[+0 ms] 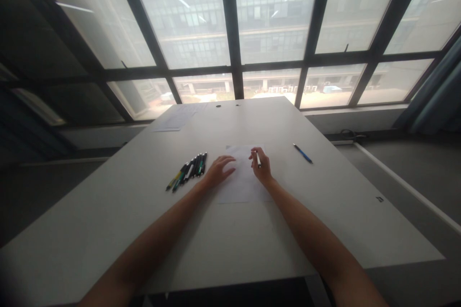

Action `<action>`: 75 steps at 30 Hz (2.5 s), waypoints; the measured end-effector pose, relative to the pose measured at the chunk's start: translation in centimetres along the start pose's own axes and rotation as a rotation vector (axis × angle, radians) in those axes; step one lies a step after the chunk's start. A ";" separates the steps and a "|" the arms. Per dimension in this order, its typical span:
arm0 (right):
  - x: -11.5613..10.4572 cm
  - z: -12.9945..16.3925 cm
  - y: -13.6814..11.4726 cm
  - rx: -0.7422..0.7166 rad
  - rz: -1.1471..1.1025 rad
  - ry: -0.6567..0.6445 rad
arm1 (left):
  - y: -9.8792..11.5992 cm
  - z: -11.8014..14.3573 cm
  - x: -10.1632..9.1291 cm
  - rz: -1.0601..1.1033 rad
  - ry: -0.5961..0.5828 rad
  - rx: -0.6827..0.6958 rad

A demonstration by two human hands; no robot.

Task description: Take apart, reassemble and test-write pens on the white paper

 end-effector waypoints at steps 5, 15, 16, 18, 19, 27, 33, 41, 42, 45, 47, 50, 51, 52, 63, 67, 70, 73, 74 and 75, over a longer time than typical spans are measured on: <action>1.3 0.4 -0.6 -0.047 0.251 -0.239 | 2.7 0.1 -0.9 0.093 0.034 0.133; 1.8 0.4 0.2 -0.041 0.288 -0.311 | 4.3 -0.2 -0.4 0.012 -0.088 0.283; 1.8 0.4 0.2 -0.051 0.280 -0.312 | 4.3 -0.2 -0.4 0.013 -0.085 0.290; 1.9 0.3 0.0 -0.068 0.242 -0.316 | 4.2 -0.2 -0.2 0.010 -0.083 0.293; 1.9 0.2 -0.1 -0.074 0.211 -0.316 | 4.1 -0.3 -0.2 0.004 -0.086 0.289; 1.2 0.0 -0.9 -0.043 -0.055 -0.321 | 3.7 -0.2 0.1 -0.074 -0.112 0.209; 1.4 -0.1 -0.9 -0.022 -0.049 -0.302 | 3.6 -0.2 0.1 -0.090 -0.118 0.200; 0.9 -0.1 -0.2 -0.011 0.031 -0.200 | 2.8 -0.3 0.2 -0.055 -0.090 0.124; 0.5 -0.2 0.0 -0.004 0.044 -0.152 | 2.6 -0.3 0.1 -0.058 -0.068 0.097; -1.0 -0.6 1.0 0.061 0.081 0.038 | 1.9 -0.2 0.1 -0.076 -0.023 0.018; -2.1 -0.9 1.8 0.116 0.123 0.109 | 1.5 -0.1 0.3 -0.089 -0.031 -0.020; -4.2 -1.4 2.6 0.156 0.204 0.163 | 1.0 -0.1 0.6 -0.101 -0.068 -0.056; -5.1 -1.6 2.9 0.168 0.241 0.187 | 0.9 -0.1 0.6 -0.101 -0.075 -0.066; -6.0 -1.8 3.1 0.182 0.283 0.210 | 0.8 -0.1 0.6 -0.100 -0.075 -0.075; -14.1 -0.4 7.5 0.547 0.757 0.253 | 0.6 0.0 0.3 -0.116 -0.048 -0.132; -14.8 0.3 8.0 0.652 0.850 0.278 | 0.5 0.0 0.4 -0.113 -0.044 -0.141; -15.0 0.4 8.1 0.673 0.879 0.276 | 0.5 0.0 0.4 -0.109 -0.049 -0.144; -15.0 0.3 8.0 0.685 0.908 0.272 | 0.7 -0.1 0.3 -0.114 -0.053 -0.148; -14.9 0.3 8.0 0.688 0.922 0.273 | 0.8 -0.1 0.2 -0.116 -0.055 -0.151; -14.8 0.3 8.0 0.689 0.935 0.277 | 0.9 -0.1 0.2 -0.117 -0.058 -0.154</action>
Point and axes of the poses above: each hand's wrist, its own z-axis away from the middle knuckle, its own x-axis out of the palm, y = z × x, the point moved 2 cm from there along -z, towards the middle knuckle, and after that the axes turned 15 degrees about -y, right-handed, at the moved point
